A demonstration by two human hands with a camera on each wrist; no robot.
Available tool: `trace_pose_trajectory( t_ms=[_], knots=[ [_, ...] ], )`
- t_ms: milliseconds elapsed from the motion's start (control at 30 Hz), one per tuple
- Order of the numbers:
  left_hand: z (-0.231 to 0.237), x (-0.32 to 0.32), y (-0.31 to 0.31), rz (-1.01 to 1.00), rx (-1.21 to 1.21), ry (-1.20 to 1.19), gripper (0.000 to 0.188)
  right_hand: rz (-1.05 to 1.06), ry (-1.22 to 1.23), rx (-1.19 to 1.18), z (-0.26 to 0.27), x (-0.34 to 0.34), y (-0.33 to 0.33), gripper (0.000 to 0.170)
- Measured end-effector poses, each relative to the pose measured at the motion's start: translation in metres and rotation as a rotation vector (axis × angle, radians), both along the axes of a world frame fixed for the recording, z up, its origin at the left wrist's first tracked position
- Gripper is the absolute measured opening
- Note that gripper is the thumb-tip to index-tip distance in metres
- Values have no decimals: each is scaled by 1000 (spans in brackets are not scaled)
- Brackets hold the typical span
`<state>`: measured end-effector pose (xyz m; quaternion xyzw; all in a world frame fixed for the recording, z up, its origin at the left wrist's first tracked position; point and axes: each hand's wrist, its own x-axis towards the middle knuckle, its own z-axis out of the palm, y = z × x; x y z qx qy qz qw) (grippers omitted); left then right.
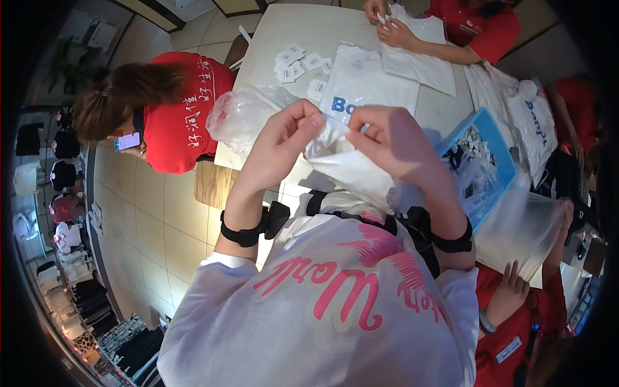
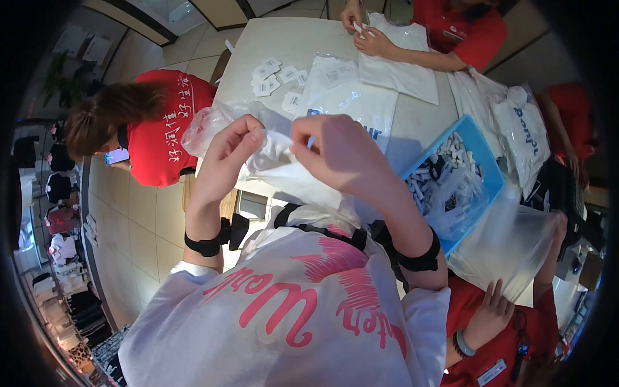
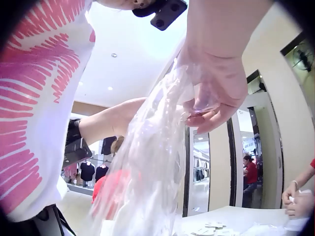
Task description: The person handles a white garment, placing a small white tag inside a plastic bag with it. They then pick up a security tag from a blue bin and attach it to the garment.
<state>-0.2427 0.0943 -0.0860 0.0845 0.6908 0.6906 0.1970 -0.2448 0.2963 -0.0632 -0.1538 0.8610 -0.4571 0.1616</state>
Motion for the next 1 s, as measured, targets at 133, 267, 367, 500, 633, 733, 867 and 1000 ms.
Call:
trace_pose_trajectory(
  t_ms=[133, 267, 367, 500, 633, 733, 867, 1000],
  knots=[
    [-3, -1, 5, -31, 87, 8, 17, 231, -46, -52, 1, -5, 6, 18],
    [-9, -3, 3, -28, 163, -47, 19, 145, 209, -218, -4, -5, -5, 19],
    [-3, -1, 3, -31, 200, -54, 19, 64, 81, -300, -8, -4, -4, 18],
    [6, 2, -4, -137, 76, -43, 16, 4, -111, -482, -8, -1, -5, 17],
    [11, 8, -5, -191, -127, 140, 21, -76, -222, -699, -11, 2, -2, 16],
    [17, 18, 1, -143, -196, 253, 28, -129, -297, -811, -6, 7, 3, 14],
    [12, 23, -1, -43, 92, 178, 32, -184, -248, -821, 1, 14, 2, 11],
    [13, 21, 5, -84, -89, 331, 28, -183, -221, -797, -2, 16, -1, 10]
  ],
)
